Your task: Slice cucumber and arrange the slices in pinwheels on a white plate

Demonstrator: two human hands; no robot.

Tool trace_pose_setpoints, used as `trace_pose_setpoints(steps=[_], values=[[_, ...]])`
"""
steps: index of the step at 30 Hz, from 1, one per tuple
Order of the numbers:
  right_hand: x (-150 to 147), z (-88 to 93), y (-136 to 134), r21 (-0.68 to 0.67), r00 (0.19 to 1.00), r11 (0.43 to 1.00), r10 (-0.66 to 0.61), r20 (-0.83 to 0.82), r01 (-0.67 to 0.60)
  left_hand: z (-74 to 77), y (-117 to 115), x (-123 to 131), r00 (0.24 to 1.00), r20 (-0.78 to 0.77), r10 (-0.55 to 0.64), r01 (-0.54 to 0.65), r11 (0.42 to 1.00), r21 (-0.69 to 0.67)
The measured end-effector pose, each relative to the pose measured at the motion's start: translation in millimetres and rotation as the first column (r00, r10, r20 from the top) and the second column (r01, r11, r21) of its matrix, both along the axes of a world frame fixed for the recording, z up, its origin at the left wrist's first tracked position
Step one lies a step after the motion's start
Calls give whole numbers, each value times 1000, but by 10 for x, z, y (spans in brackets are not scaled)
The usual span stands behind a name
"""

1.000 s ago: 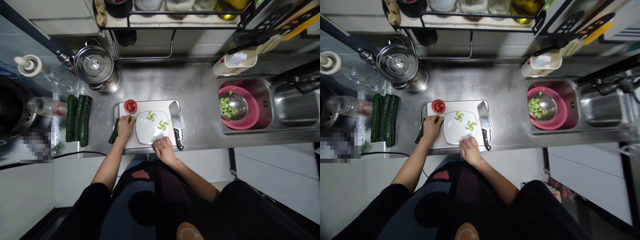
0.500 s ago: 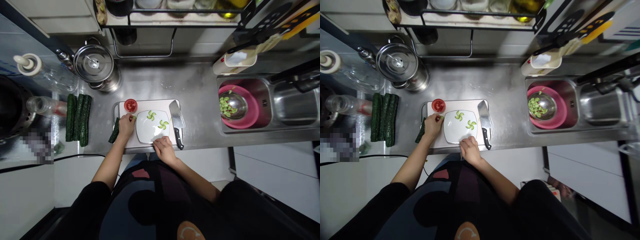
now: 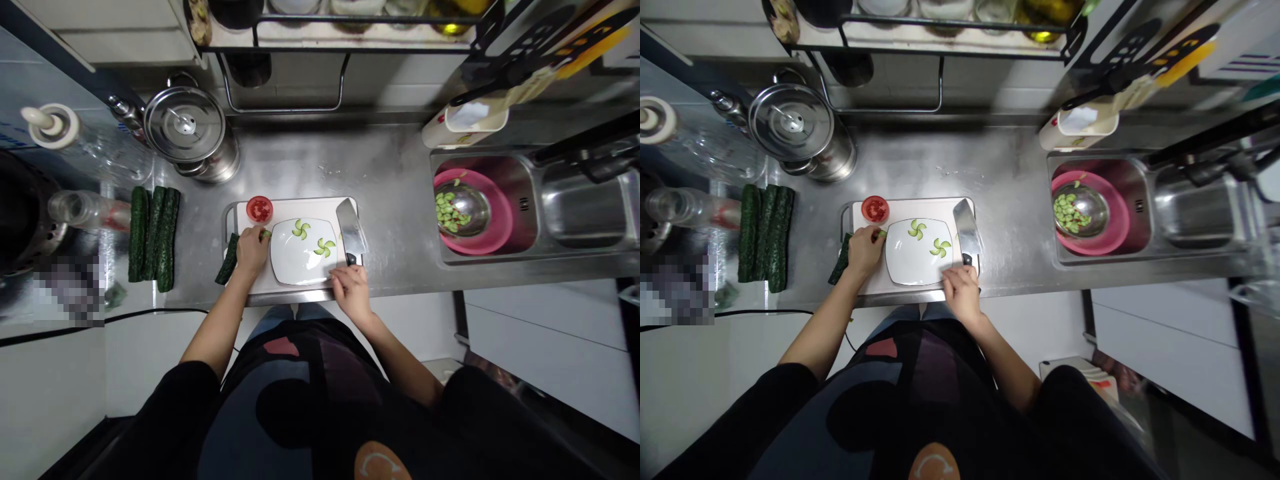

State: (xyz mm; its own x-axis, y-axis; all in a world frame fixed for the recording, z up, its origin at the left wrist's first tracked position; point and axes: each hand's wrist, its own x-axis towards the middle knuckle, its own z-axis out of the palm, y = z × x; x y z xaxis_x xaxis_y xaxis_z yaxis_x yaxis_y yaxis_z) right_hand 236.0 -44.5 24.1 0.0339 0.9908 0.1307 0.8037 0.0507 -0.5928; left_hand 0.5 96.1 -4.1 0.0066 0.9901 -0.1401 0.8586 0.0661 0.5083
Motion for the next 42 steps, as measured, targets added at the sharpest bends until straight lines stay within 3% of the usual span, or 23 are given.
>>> trace_pose_setpoints(steps=[6,12,14,16,20,24,28,30,32,34,35,36,38,40,42], values=[[307,-11,106,90,985,983,-164,54,159,82,40,25,996,65,61,-58,997,-48],[216,9,148,3,988,991,-131,-77,132,341,-38,-34,929,281,240,-192,963,-187],[83,23,184,-67,975,993,-112,-191,101,408,-132,13,881,404,246,-146,954,-262],[-70,38,234,-162,941,984,-128,-315,80,446,-246,114,810,540,230,-18,929,-370],[-306,59,338,-328,827,944,-218,-518,44,436,-436,347,708,658,257,212,811,-545],[-363,38,385,-408,742,913,-270,-614,-5,363,-494,430,696,647,311,266,726,-634],[-355,-21,392,-477,685,879,-335,-648,-22,286,-504,406,700,651,294,259,745,-615],[-356,-52,396,-506,651,863,-380,-657,-7,253,-520,391,723,656,217,265,790,-553],[-362,-79,402,-526,625,851,-414,-662,6,221,-540,380,776,628,64,273,862,-426],[-372,-104,408,-546,617,838,-435,-655,11,181,-552,368,826,534,-179,331,921,-205],[-379,-116,409,-560,622,828,-446,-644,14,157,-553,360,829,458,-321,397,915,-77],[-385,-127,410,-577,632,816,-457,-625,19,129,-551,349,809,366,-459,480,877,39],[-399,-145,408,-605,676,795,-467,-570,40,69,-538,325,723,176,-668,640,743,193],[-412,-155,399,-605,745,794,-438,-503,58,14,-526,300,635,30,-772,744,621,248],[-429,-160,385,-580,822,812,-372,-431,64,-23,-522,282,582,-53,-811,792,552,260]])
